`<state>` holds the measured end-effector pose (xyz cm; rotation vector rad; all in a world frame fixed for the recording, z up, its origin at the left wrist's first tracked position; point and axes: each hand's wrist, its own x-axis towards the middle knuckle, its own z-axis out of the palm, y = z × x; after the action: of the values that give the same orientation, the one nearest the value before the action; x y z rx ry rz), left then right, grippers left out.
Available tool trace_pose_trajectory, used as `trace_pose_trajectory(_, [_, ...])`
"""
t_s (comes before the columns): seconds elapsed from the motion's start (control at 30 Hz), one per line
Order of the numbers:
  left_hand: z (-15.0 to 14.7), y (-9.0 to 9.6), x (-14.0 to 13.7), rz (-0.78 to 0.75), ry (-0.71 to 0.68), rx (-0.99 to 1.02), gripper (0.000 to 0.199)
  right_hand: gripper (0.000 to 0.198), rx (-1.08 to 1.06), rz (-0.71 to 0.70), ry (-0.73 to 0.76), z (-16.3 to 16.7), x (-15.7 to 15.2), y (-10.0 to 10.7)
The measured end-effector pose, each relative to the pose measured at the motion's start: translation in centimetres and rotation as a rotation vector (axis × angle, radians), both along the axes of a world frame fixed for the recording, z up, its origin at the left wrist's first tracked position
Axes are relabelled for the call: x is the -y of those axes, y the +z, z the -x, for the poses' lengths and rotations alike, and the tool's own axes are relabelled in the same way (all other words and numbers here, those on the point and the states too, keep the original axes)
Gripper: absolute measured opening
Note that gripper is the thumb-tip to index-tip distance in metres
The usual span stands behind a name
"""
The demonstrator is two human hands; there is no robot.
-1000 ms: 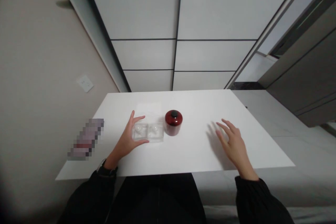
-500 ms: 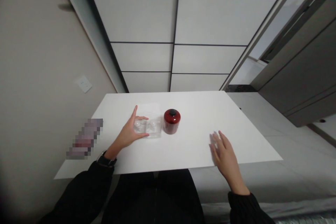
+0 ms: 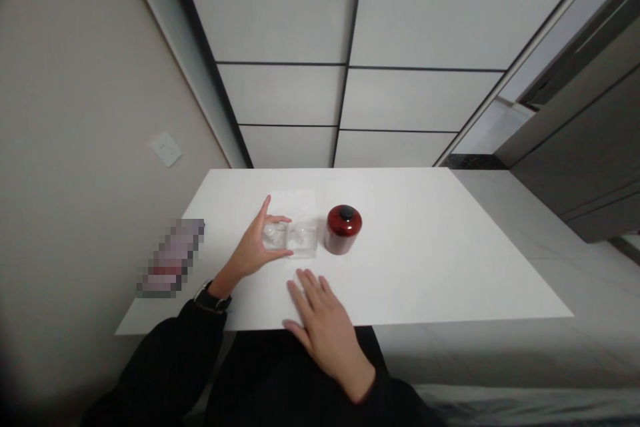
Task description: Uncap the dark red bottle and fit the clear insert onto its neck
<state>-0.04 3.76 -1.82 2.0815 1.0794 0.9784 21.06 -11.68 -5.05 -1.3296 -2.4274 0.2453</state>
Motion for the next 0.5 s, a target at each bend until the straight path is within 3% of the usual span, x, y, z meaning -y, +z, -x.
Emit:
trace_pose_trajectory(0.1, [0.0, 0.0, 0.0, -0.011, -0.008, 0.0, 0.136, 0.072, 0.011, 0.075, 0.159, 2.9, -0.4, 1.1])
trace_pose_trajectory(0.2, [0.1, 0.1, 0.0, -0.003, -0.009, -0.006, 0.135, 0.076, 0.002, 0.082, 0.18, 2.0, -0.8, 1.2])
trace_pose_trajectory(0.27, [0.1, 0.1, 0.0, 0.002, -0.007, -0.006, 0.135, 0.072, -0.002, 0.042, 0.093, -1.1, -0.7, 0.6])
trace_pose_trajectory(0.4, [0.0, 0.2, 0.1, 0.003, 0.0, -0.008, 0.136, 0.061, 0.039, -0.097, -0.309, -9.6, 0.2, -1.3])
trace_pose_trajectory(0.5, [0.0, 0.2, 0.2, 0.003, 0.005, -0.011, 0.138, 0.066, 0.064, -0.133, -0.428, -12.5, 0.8, -2.1])
